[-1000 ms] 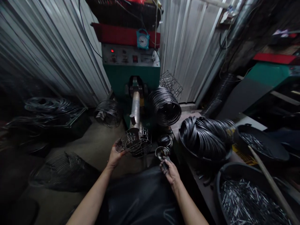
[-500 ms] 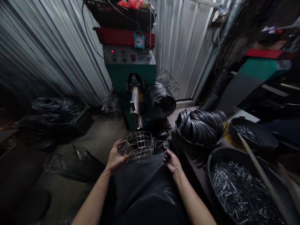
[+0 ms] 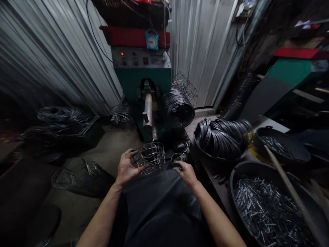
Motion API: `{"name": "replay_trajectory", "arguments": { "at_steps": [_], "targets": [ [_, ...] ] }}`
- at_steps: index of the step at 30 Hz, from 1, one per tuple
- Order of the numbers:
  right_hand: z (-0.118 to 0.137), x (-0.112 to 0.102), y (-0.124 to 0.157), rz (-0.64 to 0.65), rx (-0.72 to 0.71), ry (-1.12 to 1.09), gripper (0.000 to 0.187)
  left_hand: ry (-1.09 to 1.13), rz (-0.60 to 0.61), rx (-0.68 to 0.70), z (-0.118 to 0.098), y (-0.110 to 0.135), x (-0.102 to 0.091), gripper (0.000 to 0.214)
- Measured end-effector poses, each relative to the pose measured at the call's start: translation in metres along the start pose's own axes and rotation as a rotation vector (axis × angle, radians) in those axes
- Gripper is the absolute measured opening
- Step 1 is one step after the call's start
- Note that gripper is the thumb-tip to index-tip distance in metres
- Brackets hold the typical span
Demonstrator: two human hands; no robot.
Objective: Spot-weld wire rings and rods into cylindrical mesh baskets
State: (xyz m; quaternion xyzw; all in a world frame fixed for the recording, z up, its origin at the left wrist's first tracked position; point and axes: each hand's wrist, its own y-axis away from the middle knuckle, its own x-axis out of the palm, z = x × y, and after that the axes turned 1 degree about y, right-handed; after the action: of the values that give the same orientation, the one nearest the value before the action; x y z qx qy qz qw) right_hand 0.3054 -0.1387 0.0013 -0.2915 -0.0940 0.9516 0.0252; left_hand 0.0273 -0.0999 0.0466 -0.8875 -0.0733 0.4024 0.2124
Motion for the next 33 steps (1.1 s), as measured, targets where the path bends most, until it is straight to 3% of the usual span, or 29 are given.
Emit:
{"name": "replay_trajectory", "arguments": {
  "at_steps": [4, 7, 13, 17, 20, 23, 33],
  "targets": [
    [0.072, -0.004, -0.043, 0.24, -0.104, 0.374, 0.035, -0.051, 0.072, 0.023, -0.014, -0.003, 0.006, 0.065],
    [0.097, 0.007, -0.061, 0.294, -0.076, 0.498, 0.029, -0.077, 0.083, 0.057, -0.023, -0.004, 0.008, 0.064],
    [0.082, 0.041, -0.049, 0.083, -0.054, 0.3, 0.012, -0.068, 0.122, 0.112, -0.022, -0.002, 0.012, 0.063],
    [0.07, 0.041, -0.043, 0.221, -0.173, 0.114, 0.015, -0.04, 0.141, 0.096, -0.013, 0.001, 0.017, 0.063],
    [0.07, 0.029, -0.05, 0.404, -0.285, 0.13, 0.02, -0.028, 0.124, 0.069, -0.006, 0.0, 0.018, 0.064],
    [0.074, 0.021, -0.056, 0.497, -0.347, 0.201, 0.029, 0.006, 0.121, 0.046, -0.001, -0.003, 0.019, 0.064],
    [0.07, 0.036, -0.069, 0.424, -0.429, 0.332, 0.027, 0.112, 0.143, 0.038, 0.013, -0.019, 0.025, 0.061]
  ]
}}
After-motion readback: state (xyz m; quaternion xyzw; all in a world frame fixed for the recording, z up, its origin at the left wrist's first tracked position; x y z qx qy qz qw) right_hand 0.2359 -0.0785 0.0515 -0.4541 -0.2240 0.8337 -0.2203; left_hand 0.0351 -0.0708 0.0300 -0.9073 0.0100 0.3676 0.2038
